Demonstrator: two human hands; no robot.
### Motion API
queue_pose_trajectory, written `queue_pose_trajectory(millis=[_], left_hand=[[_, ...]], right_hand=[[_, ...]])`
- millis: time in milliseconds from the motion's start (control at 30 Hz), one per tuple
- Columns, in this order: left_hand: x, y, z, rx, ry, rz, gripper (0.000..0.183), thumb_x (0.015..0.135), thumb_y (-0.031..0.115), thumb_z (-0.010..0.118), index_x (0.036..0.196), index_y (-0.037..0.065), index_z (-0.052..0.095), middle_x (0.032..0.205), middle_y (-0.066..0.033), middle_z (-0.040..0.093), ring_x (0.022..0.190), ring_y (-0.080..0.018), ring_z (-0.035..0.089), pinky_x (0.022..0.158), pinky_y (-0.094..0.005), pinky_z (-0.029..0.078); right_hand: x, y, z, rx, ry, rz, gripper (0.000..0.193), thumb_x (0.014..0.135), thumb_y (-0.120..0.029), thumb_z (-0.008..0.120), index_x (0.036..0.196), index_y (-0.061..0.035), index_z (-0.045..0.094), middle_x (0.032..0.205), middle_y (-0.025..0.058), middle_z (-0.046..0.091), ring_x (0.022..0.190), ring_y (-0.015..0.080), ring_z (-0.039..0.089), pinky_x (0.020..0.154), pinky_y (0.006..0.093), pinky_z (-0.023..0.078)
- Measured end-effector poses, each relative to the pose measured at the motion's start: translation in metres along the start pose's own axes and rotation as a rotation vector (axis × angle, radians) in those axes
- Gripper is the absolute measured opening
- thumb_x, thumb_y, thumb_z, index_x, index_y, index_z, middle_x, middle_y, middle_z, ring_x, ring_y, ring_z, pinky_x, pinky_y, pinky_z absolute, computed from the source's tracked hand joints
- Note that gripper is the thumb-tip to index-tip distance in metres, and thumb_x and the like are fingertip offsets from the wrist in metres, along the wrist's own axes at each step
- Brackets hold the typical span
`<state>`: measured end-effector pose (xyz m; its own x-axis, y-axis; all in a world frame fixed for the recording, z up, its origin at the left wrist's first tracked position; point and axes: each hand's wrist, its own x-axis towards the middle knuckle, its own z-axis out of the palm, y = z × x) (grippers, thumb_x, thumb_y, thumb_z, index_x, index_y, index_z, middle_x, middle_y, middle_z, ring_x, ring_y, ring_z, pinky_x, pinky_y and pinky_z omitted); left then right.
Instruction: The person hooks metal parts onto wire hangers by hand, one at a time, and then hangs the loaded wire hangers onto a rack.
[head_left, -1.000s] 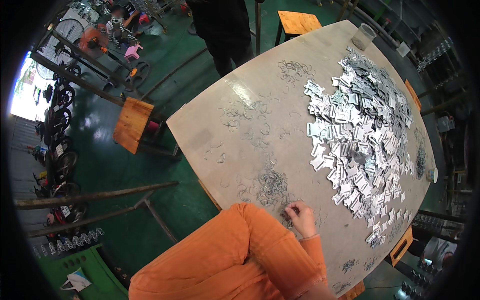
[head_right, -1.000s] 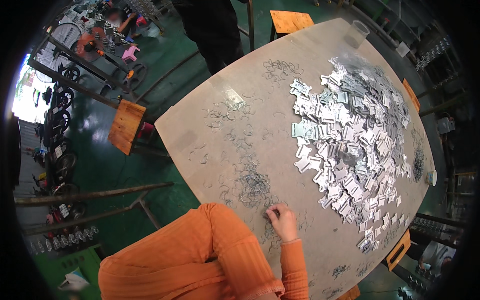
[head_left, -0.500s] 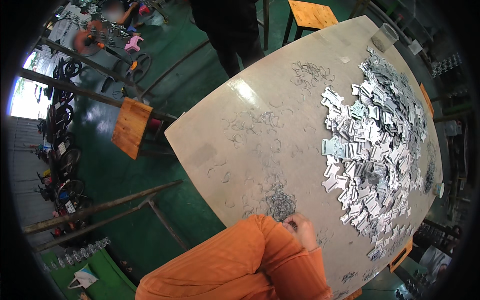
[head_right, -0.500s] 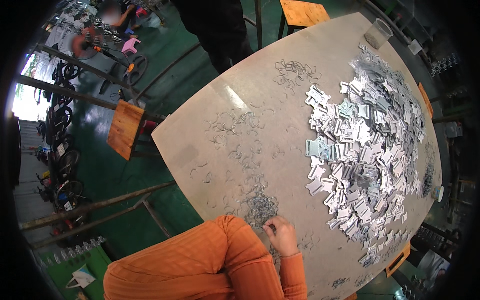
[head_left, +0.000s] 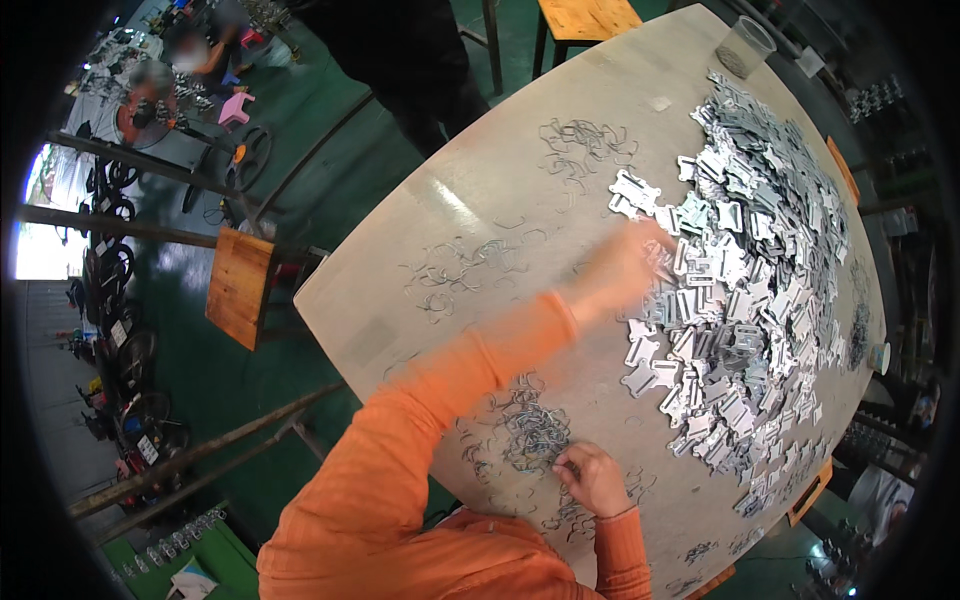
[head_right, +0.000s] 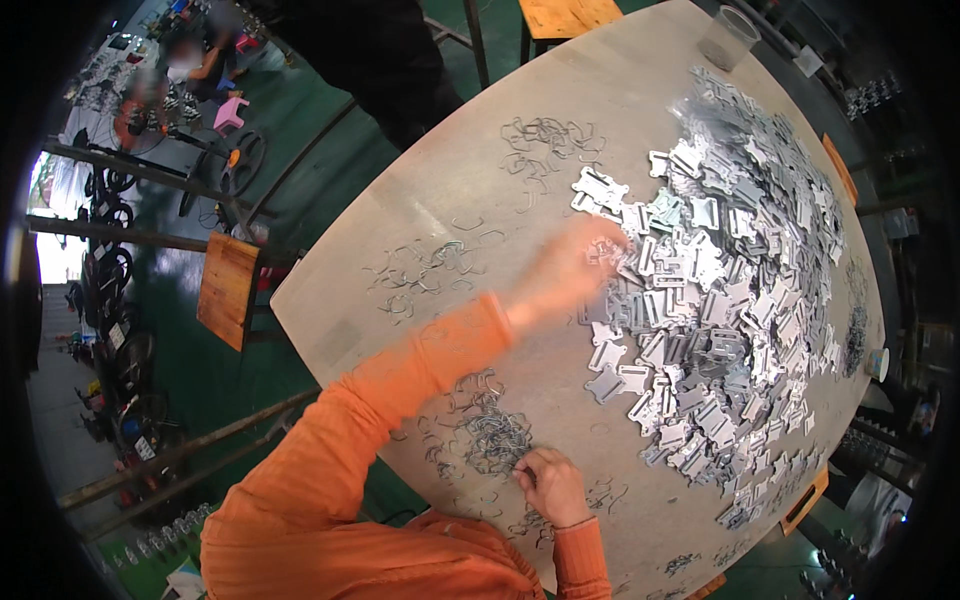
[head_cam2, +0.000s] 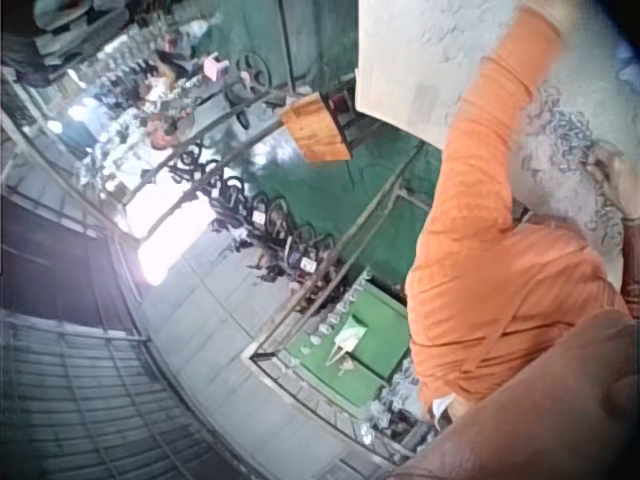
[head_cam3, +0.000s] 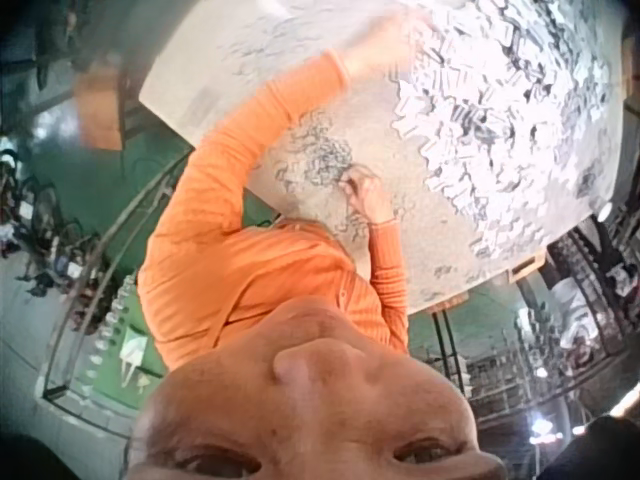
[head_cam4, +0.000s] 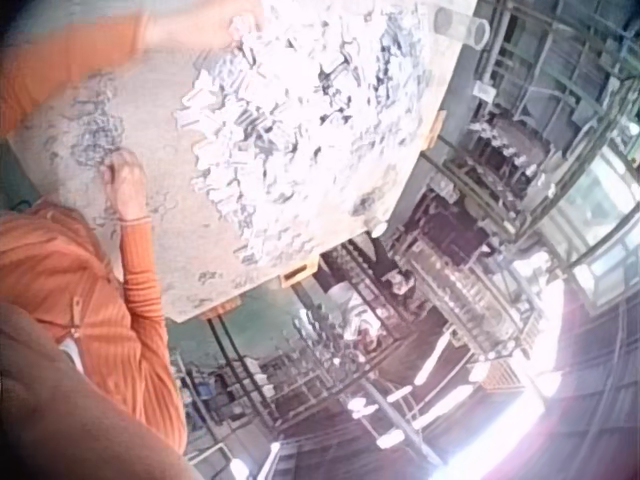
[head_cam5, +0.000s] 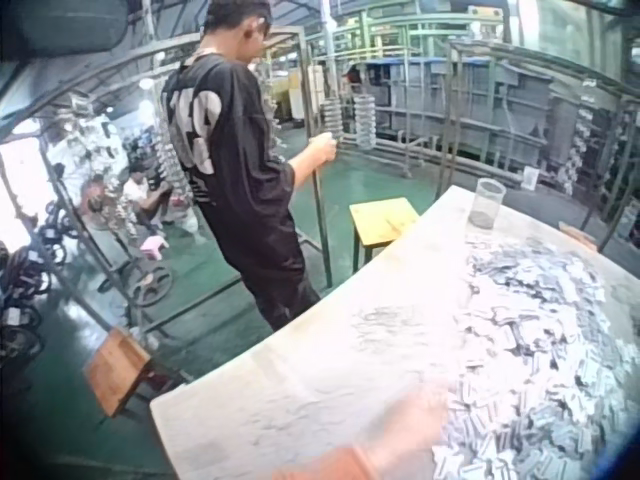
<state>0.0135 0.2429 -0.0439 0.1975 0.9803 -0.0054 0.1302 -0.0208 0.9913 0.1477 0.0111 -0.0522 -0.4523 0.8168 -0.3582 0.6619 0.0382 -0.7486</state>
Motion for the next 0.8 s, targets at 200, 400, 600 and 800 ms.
queue_pose_trajectory(millis=[200, 400, 600, 800], left_hand=[[0.080, -0.092, -0.104, 0.553, 0.445, 0.239, 0.012, 0.079, 0.015, 0.059, 0.087, 0.007, 0.063, 0.092, -0.0115, 0.060, 0.091, -0.0278, 0.056, 0.079, -0.0377, 0.044], [0.093, -0.092, -0.117, 0.758, 0.252, 0.155, 0.008, 0.076, 0.016, 0.064, 0.077, 0.008, 0.064, 0.092, -0.0067, 0.058, 0.093, -0.0249, 0.053, 0.079, -0.0362, 0.043], [0.097, -0.091, -0.130, 0.880, 0.008, 0.220, 0.010, 0.073, 0.014, 0.066, 0.080, 0.008, 0.061, 0.100, -0.0084, 0.054, 0.099, -0.0293, 0.048, 0.085, -0.0366, 0.041], [0.083, -0.112, -0.147, 0.703, 0.176, 0.465, 0.021, 0.071, 0.014, 0.067, 0.089, 0.004, 0.060, 0.103, -0.0161, 0.058, 0.103, -0.0328, 0.051, 0.091, -0.0406, 0.039]], right_hand=[[-0.001, 0.001, -0.004, 0.004, 0.045, 0.015, 0.008, 0.069, -0.010, 0.066, 0.072, -0.0079, 0.059, 0.074, 0.0062, 0.058, 0.075, 0.0265, 0.057, 0.065, 0.0361, 0.047], [0.001, -0.003, -0.005, 0.006, 0.032, 0.029, 0.007, 0.070, -0.011, 0.066, 0.072, -0.0086, 0.059, 0.074, 0.0059, 0.058, 0.074, 0.0262, 0.058, 0.065, 0.0354, 0.047], [-0.001, -0.001, -0.004, -0.014, 0.049, 0.020, 0.008, 0.070, -0.012, 0.066, 0.073, -0.0088, 0.059, 0.074, 0.0057, 0.058, 0.074, 0.0262, 0.058, 0.065, 0.0357, 0.048], [0.000, 0.013, 0.010, -0.015, 0.044, -0.042, 0.006, 0.073, -0.015, 0.061, 0.074, -0.0094, 0.058, 0.078, 0.0052, 0.059, 0.076, 0.0268, 0.059, 0.066, 0.0386, 0.049]])
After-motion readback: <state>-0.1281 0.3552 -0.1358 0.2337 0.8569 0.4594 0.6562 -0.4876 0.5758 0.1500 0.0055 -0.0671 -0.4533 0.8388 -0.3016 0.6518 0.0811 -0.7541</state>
